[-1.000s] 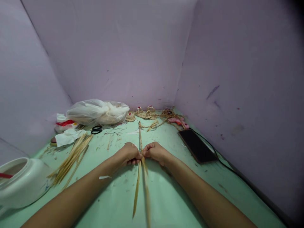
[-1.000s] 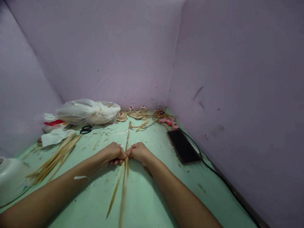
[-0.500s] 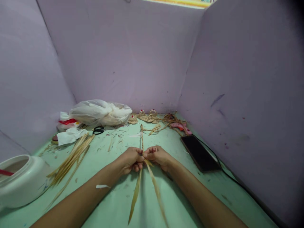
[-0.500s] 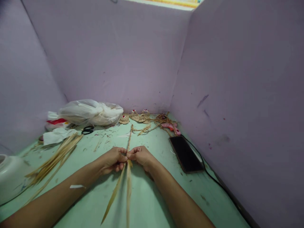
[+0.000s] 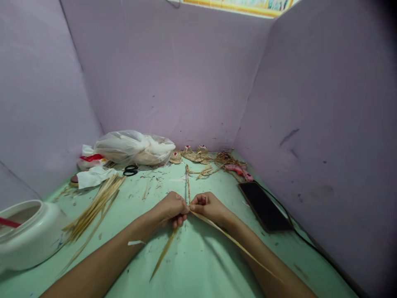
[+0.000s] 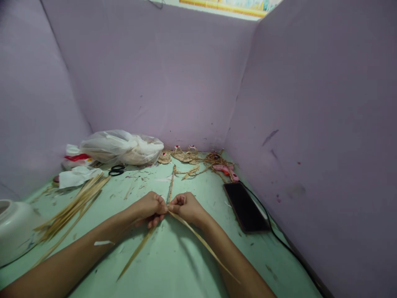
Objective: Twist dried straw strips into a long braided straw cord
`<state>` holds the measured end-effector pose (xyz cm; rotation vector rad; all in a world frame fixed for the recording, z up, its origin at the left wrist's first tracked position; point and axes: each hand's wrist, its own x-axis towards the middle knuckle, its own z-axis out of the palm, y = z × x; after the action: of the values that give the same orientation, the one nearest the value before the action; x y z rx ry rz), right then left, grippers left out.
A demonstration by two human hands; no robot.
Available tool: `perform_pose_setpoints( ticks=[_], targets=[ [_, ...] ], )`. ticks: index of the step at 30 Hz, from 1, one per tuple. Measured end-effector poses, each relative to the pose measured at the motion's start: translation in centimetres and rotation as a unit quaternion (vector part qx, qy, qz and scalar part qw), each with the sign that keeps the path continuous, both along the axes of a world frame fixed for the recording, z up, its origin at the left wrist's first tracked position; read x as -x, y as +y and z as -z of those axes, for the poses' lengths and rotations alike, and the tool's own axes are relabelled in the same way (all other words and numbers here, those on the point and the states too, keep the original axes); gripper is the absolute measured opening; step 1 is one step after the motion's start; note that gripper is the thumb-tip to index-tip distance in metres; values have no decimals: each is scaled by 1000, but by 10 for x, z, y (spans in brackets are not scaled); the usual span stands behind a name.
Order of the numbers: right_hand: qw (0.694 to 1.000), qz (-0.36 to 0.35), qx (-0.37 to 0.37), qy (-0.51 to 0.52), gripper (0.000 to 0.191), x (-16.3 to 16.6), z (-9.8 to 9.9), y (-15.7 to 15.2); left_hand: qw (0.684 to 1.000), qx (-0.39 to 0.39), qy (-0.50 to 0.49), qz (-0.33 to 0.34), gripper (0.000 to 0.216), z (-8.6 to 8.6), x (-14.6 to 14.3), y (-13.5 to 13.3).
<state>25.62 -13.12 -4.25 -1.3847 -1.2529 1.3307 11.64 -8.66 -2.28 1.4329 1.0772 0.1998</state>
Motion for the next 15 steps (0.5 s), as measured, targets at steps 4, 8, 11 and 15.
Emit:
perform_pose_setpoints(
  ticks=[4,8,11,15],
  targets=[
    [996,-8,-44,-78,14,0,2,-1,999,-52,7,7,6,5,2,1],
    [971,-6,-85,-221,9,3,-3,-5,982,-186,17,-8,10,13,2,2],
    [934,8,-94,-345,13,5,-16,-11,976,-217,26,-1,13,16,-1,0],
    [898,41,-26,-436,15,13,-32,-21,978,-207,27,-21,13,13,-5,-7]
  ],
)
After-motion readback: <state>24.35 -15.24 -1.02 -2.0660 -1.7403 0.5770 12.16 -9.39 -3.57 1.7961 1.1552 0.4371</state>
